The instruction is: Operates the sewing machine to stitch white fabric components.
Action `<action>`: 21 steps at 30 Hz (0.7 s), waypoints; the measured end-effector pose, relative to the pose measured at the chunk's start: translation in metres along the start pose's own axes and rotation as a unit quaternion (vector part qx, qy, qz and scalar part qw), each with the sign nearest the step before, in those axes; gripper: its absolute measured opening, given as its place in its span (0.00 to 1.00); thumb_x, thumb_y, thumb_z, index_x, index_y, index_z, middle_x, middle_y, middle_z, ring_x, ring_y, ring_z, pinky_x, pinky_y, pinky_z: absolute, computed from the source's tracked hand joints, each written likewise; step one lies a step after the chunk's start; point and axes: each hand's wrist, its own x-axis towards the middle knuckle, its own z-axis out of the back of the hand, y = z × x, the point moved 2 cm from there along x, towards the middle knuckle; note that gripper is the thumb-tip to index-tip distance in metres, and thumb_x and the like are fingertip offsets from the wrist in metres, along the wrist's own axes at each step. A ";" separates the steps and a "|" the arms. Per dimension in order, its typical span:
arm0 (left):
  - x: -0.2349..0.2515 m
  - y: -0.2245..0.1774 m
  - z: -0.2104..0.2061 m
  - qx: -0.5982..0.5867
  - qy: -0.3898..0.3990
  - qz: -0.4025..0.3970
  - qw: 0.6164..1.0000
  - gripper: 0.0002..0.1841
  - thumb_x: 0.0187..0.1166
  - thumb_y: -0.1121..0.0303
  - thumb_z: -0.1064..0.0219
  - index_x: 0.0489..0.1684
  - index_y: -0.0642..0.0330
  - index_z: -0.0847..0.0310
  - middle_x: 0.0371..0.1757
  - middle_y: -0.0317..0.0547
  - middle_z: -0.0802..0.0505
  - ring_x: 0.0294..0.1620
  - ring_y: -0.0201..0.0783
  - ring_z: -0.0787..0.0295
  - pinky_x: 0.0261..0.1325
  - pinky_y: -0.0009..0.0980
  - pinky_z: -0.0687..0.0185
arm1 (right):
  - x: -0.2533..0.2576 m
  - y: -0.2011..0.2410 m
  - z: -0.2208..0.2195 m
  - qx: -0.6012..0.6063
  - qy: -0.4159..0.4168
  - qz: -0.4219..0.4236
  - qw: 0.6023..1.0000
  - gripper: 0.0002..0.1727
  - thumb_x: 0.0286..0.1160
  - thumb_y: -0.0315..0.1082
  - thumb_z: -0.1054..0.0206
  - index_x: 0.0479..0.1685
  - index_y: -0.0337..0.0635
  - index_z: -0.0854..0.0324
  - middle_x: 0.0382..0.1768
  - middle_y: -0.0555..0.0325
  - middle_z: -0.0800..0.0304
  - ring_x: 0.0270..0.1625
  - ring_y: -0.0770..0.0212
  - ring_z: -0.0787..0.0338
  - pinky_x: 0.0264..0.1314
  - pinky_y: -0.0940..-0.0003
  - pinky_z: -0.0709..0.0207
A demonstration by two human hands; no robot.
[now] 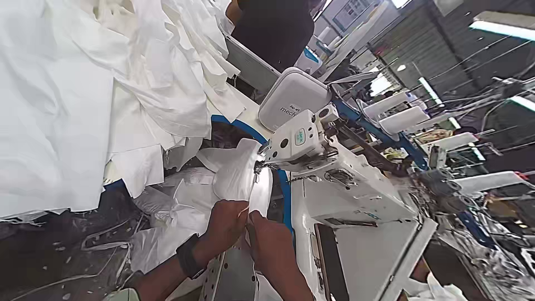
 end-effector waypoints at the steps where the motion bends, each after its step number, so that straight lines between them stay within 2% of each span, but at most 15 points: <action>1: -0.006 -0.003 0.000 0.004 -0.006 -0.003 1.000 0.15 0.80 0.70 0.39 0.28 0.70 0.11 0.25 0.58 0.09 0.31 0.57 0.08 0.38 0.57 0.20 | -0.002 -0.009 -0.003 0.034 0.021 -0.018 0.999 0.11 0.80 0.32 0.38 0.46 0.34 0.13 0.28 0.42 0.09 0.36 0.38 0.06 0.37 0.42 0.19; 2: -0.019 -0.007 0.003 0.013 -0.008 -0.005 1.000 0.15 0.82 0.68 0.38 0.31 0.69 0.09 0.26 0.58 0.08 0.32 0.57 0.07 0.38 0.59 0.18 | -0.008 -0.020 -0.009 0.066 0.040 -0.033 0.996 0.12 0.79 0.32 0.37 0.48 0.32 0.12 0.30 0.40 0.08 0.38 0.36 0.06 0.41 0.38 0.19; 4: -0.049 -0.002 0.019 0.087 -0.041 -0.022 0.995 0.15 0.79 0.65 0.37 0.26 0.63 0.10 0.18 0.51 0.11 0.21 0.52 0.09 0.25 0.54 0.18 | -0.011 -0.048 -0.023 0.107 0.100 -0.048 0.988 0.13 0.78 0.32 0.35 0.50 0.30 0.12 0.35 0.37 0.07 0.43 0.34 0.07 0.47 0.34 0.20; 5: -0.061 0.005 0.031 0.121 -0.029 0.003 0.992 0.14 0.79 0.65 0.36 0.27 0.63 0.11 0.16 0.52 0.13 0.19 0.54 0.11 0.22 0.56 0.20 | -0.005 -0.064 -0.036 0.134 0.158 -0.038 0.978 0.14 0.78 0.33 0.34 0.50 0.29 0.14 0.37 0.36 0.08 0.46 0.35 0.08 0.51 0.34 0.21; 7: -0.074 0.023 0.057 0.170 0.004 0.044 0.984 0.13 0.81 0.65 0.36 0.31 0.64 0.11 0.17 0.54 0.14 0.21 0.58 0.12 0.26 0.60 0.21 | 0.008 -0.085 -0.081 0.241 0.267 0.027 0.933 0.13 0.74 0.31 0.30 0.47 0.26 0.15 0.42 0.36 0.09 0.49 0.41 0.10 0.58 0.40 0.22; 8: -0.076 0.026 0.062 0.173 0.012 0.032 0.984 0.14 0.82 0.65 0.37 0.32 0.64 0.11 0.18 0.53 0.13 0.22 0.57 0.12 0.27 0.59 0.21 | 0.010 -0.093 -0.101 0.284 0.311 0.062 0.905 0.15 0.74 0.31 0.29 0.53 0.27 0.15 0.48 0.39 0.09 0.55 0.47 0.10 0.65 0.46 0.21; 9: -0.073 0.020 0.063 0.174 0.006 -0.006 0.985 0.14 0.82 0.64 0.38 0.30 0.63 0.12 0.17 0.51 0.14 0.20 0.54 0.12 0.25 0.56 0.21 | 0.015 -0.098 -0.110 0.297 0.339 0.085 0.889 0.17 0.76 0.32 0.30 0.57 0.28 0.17 0.51 0.40 0.10 0.58 0.51 0.11 0.68 0.49 0.23; 10: -0.069 0.011 0.061 0.175 -0.009 -0.063 0.982 0.15 0.82 0.63 0.39 0.28 0.60 0.12 0.16 0.47 0.14 0.18 0.48 0.13 0.21 0.51 0.22 | 0.020 -0.100 -0.104 0.281 0.340 0.101 0.892 0.17 0.79 0.34 0.31 0.57 0.27 0.17 0.52 0.38 0.10 0.59 0.49 0.12 0.68 0.47 0.24; 11: -0.070 -0.001 0.055 0.164 -0.014 -0.107 0.981 0.15 0.82 0.63 0.41 0.28 0.58 0.12 0.15 0.44 0.15 0.16 0.45 0.14 0.18 0.46 0.23 | 0.018 -0.099 -0.087 0.236 0.325 0.113 0.909 0.18 0.81 0.36 0.33 0.52 0.25 0.16 0.49 0.34 0.10 0.58 0.43 0.11 0.67 0.42 0.24; 13: -0.080 -0.013 0.031 0.122 -0.015 -0.147 0.981 0.14 0.80 0.64 0.40 0.31 0.58 0.09 0.13 0.44 0.15 0.13 0.43 0.16 0.14 0.43 0.26 | -0.009 -0.077 -0.025 0.098 0.277 0.120 0.948 0.19 0.85 0.33 0.39 0.42 0.19 0.16 0.43 0.26 0.11 0.53 0.28 0.11 0.60 0.33 0.25; 14: -0.083 -0.013 0.017 0.109 -0.027 -0.144 0.983 0.12 0.79 0.65 0.39 0.32 0.57 0.09 0.12 0.43 0.16 0.11 0.42 0.18 0.12 0.41 0.28 | -0.029 -0.054 0.004 0.032 0.212 0.117 0.970 0.15 0.82 0.30 0.38 0.39 0.21 0.14 0.37 0.28 0.09 0.47 0.28 0.08 0.52 0.34 0.20; 15: -0.085 -0.010 0.003 0.099 -0.043 -0.133 0.985 0.11 0.76 0.66 0.37 0.33 0.57 0.08 0.11 0.44 0.17 0.09 0.42 0.19 0.11 0.41 0.29 | -0.049 -0.030 0.017 -0.010 0.126 0.120 0.985 0.10 0.75 0.26 0.34 0.39 0.25 0.11 0.31 0.33 0.09 0.39 0.32 0.06 0.41 0.38 0.15; 17: -0.088 0.000 -0.016 0.080 -0.083 -0.120 0.986 0.11 0.74 0.67 0.38 0.34 0.56 0.06 0.11 0.42 0.16 0.09 0.39 0.19 0.11 0.38 0.30 | -0.070 0.001 -0.005 -0.026 -0.016 0.129 0.991 0.04 0.64 0.25 0.30 0.30 0.33 0.11 0.21 0.45 0.11 0.28 0.44 0.06 0.28 0.52 0.16; 18: -0.085 0.005 -0.020 0.074 -0.103 -0.123 0.984 0.13 0.74 0.67 0.40 0.35 0.58 0.06 0.11 0.42 0.15 0.09 0.39 0.19 0.11 0.37 0.30 | -0.070 0.003 -0.018 -0.015 -0.033 0.121 0.992 0.04 0.63 0.25 0.30 0.30 0.34 0.11 0.21 0.46 0.11 0.27 0.46 0.06 0.28 0.54 0.17; 21: -0.066 0.013 -0.018 0.059 -0.124 -0.130 0.982 0.16 0.81 0.64 0.42 0.36 0.59 0.06 0.12 0.43 0.15 0.10 0.37 0.19 0.13 0.35 0.29 | -0.062 -0.013 -0.007 -0.020 0.000 0.071 0.997 0.07 0.70 0.27 0.32 0.34 0.31 0.11 0.24 0.42 0.10 0.30 0.39 0.06 0.32 0.44 0.16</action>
